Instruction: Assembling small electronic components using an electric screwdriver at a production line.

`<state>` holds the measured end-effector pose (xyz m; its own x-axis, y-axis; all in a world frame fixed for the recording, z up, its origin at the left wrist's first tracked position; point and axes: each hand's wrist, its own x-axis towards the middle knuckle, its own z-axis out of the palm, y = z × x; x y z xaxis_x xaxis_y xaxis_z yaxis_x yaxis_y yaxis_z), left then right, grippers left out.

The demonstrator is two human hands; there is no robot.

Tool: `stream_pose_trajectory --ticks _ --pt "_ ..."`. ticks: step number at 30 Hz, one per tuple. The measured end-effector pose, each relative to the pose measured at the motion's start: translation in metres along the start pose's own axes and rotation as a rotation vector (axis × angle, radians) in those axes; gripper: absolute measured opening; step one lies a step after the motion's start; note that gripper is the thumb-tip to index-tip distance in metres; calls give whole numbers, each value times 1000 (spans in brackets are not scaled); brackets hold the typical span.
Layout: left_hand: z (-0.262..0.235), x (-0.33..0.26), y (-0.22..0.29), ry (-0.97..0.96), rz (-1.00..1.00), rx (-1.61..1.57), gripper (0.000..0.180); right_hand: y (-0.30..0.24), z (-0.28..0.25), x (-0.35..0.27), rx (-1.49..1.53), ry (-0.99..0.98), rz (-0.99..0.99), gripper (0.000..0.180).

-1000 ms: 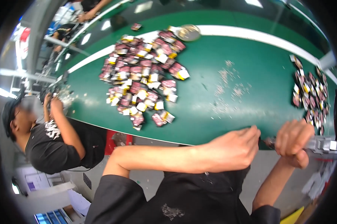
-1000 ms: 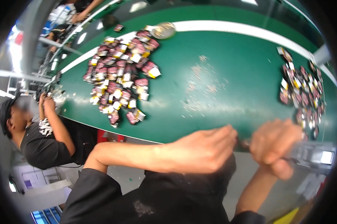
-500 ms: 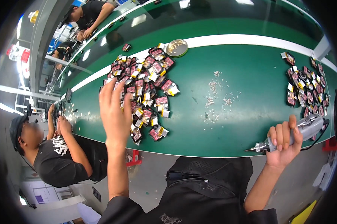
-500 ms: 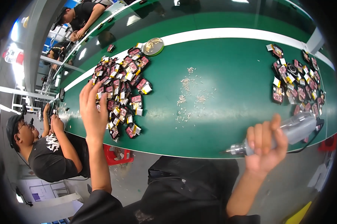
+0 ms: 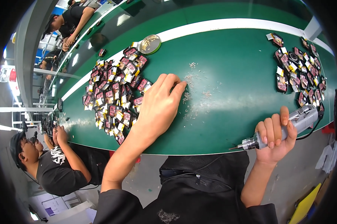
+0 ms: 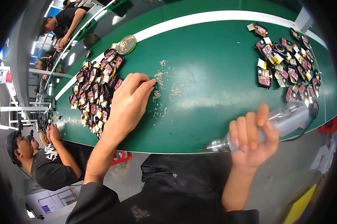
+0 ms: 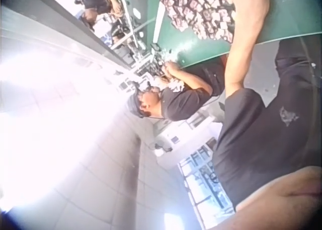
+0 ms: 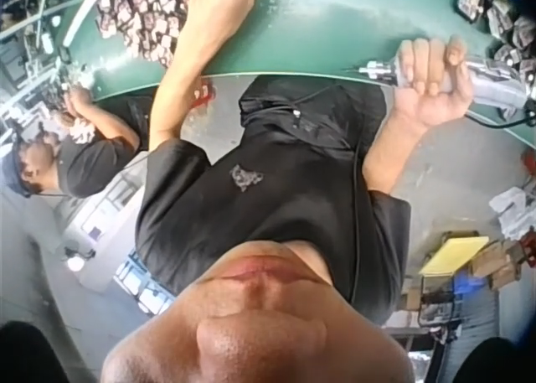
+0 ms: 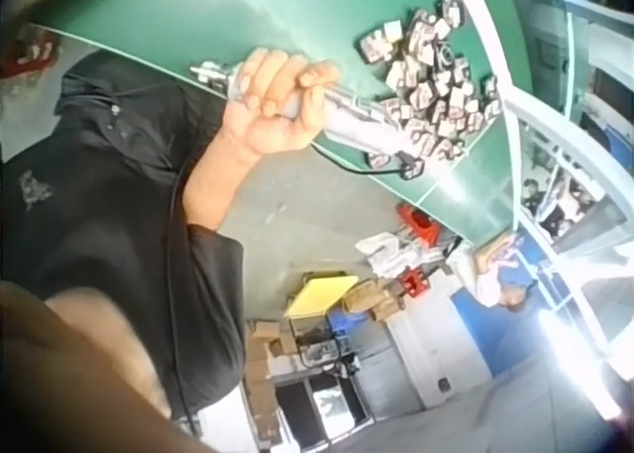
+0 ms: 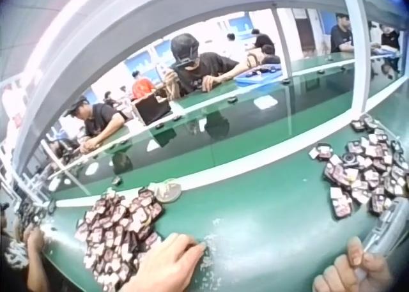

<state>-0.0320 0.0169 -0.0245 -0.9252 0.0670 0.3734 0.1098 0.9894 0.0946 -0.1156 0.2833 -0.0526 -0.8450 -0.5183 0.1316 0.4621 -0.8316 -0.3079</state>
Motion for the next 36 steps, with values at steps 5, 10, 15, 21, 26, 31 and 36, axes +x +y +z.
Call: stream_pose_trajectory --ticks 5,10,15,21,26,31,36 --pt "-4 7 -2 -42 99 90 18 -1 -1 -1 -8 -2 13 12" --pt "-9 12 -2 -132 197 140 12 -1 -1 -2 -4 -16 9 12" --pt "-15 -4 27 26 -66 -277 6 -1 0 -6 5 5 -44 13" --pt "-11 -44 80 107 -384 -1080 7 3 22 -4 -12 0 -101 14" --pt "-3 -49 103 147 -436 -1442 9 14 58 -3 93 -34 -172 9" --pt "-1 -53 107 149 -486 -1905 7 20 70 -4 124 -21 -195 9" --pt "-1 -55 113 147 -454 -1802 25 26 65 -5 97 -7 -172 8"
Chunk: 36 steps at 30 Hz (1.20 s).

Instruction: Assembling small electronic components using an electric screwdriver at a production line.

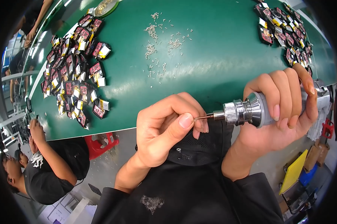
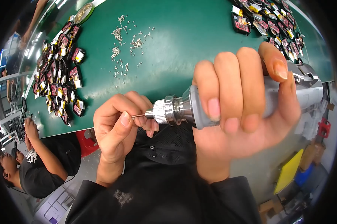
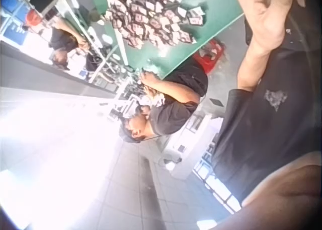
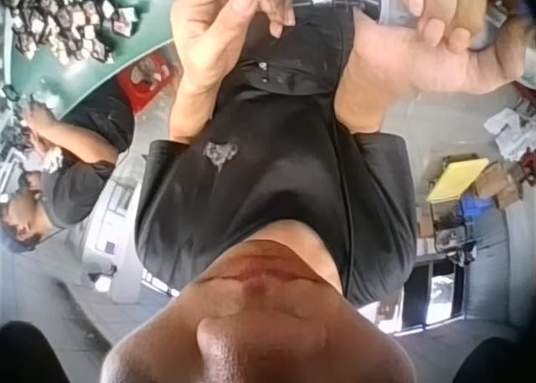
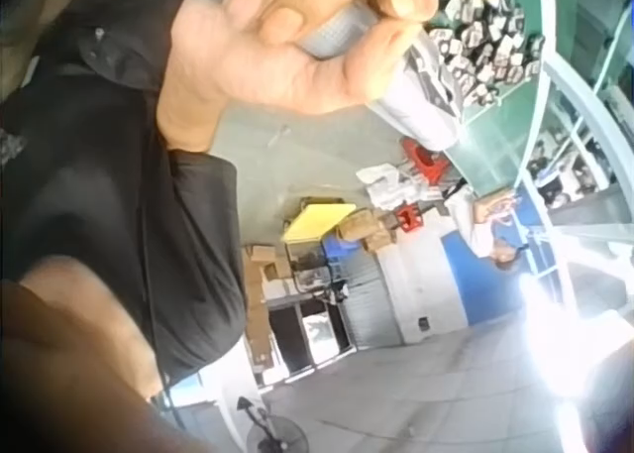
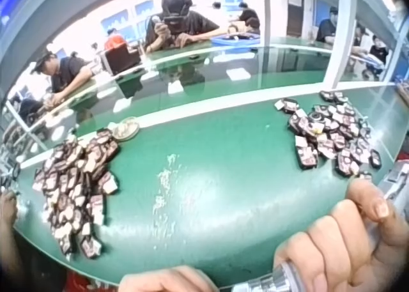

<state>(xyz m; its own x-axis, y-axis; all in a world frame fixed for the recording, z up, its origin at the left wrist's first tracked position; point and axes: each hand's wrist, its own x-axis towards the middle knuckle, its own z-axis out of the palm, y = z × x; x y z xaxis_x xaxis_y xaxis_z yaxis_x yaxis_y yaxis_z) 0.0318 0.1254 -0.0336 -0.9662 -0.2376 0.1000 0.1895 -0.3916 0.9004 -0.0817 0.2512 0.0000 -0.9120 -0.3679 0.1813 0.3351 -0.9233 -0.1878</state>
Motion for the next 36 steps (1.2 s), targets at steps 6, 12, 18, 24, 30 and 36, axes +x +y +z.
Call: stream_pose_trajectory --ticks 6,12,18,24,30,36 --pt "-8 0 -1 -59 -24 -114 21 -3 -3 0 -26 -6 1 6" --pt "-6 2 -2 -44 -49 -145 21 -1 -5 1 -34 9 9 7" --pt "-6 2 -1 -31 -70 -118 19 0 -4 0 -40 12 2 8" --pt "-4 0 1 30 -32 193 13 -3 -5 -5 -117 -23 -35 10" --pt "2 5 -3 69 44 464 8 -7 -6 -3 -210 -50 -12 10" --pt "1 11 0 67 6 459 13 -3 -14 3 -171 -35 -25 9"
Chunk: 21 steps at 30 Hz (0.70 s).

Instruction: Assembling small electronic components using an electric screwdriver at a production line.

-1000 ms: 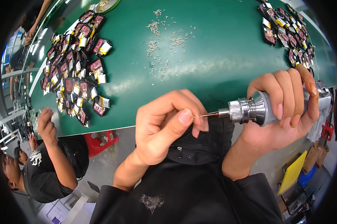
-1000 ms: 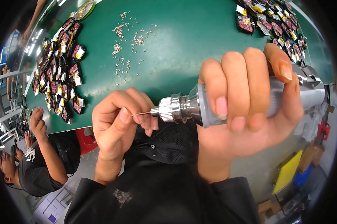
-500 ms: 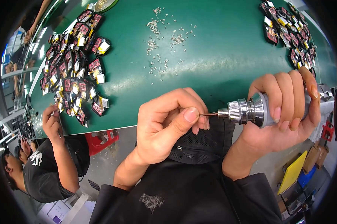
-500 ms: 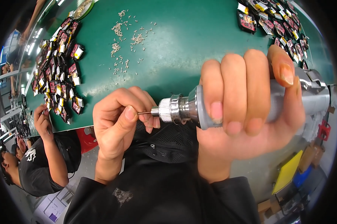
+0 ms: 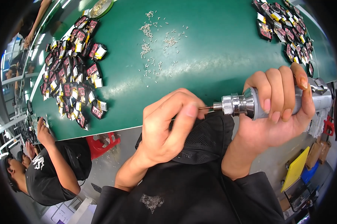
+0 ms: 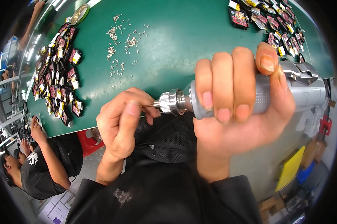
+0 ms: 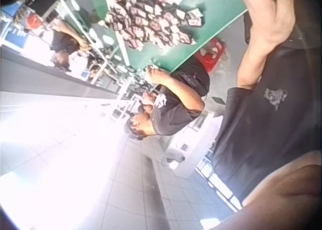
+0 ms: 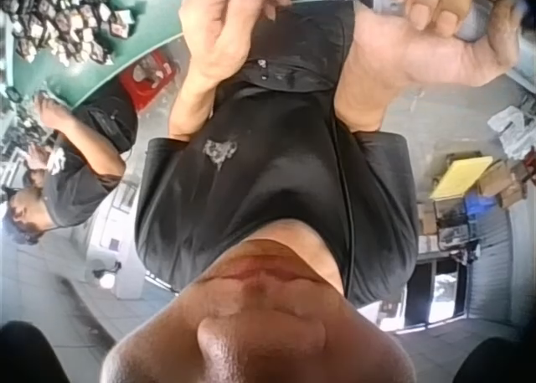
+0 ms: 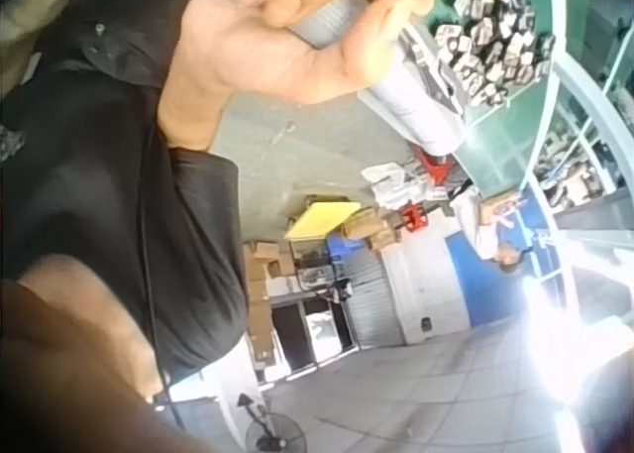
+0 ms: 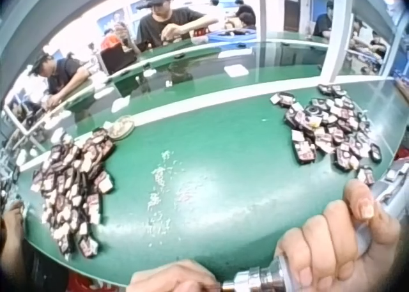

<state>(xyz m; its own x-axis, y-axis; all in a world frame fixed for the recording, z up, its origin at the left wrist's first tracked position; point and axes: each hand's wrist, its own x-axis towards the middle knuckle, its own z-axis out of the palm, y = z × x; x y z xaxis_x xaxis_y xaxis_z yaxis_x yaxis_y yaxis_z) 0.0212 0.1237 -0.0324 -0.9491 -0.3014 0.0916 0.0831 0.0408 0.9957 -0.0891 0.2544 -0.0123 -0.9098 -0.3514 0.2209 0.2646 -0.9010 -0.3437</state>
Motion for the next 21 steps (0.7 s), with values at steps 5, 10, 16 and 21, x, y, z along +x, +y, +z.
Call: stream_pose_trajectory --ticks 5,10,16,21 --pt "-69 7 28 366 243 432 36 -3 -6 0 70 48 -30 16" --pt "-207 44 56 699 159 976 25 -12 -31 -2 110 168 -85 7" --pt "-444 102 31 658 -167 1528 52 -9 -42 -3 125 198 -87 7" --pt "-515 135 -15 503 -128 1563 63 -1 -46 0 147 177 -54 9"
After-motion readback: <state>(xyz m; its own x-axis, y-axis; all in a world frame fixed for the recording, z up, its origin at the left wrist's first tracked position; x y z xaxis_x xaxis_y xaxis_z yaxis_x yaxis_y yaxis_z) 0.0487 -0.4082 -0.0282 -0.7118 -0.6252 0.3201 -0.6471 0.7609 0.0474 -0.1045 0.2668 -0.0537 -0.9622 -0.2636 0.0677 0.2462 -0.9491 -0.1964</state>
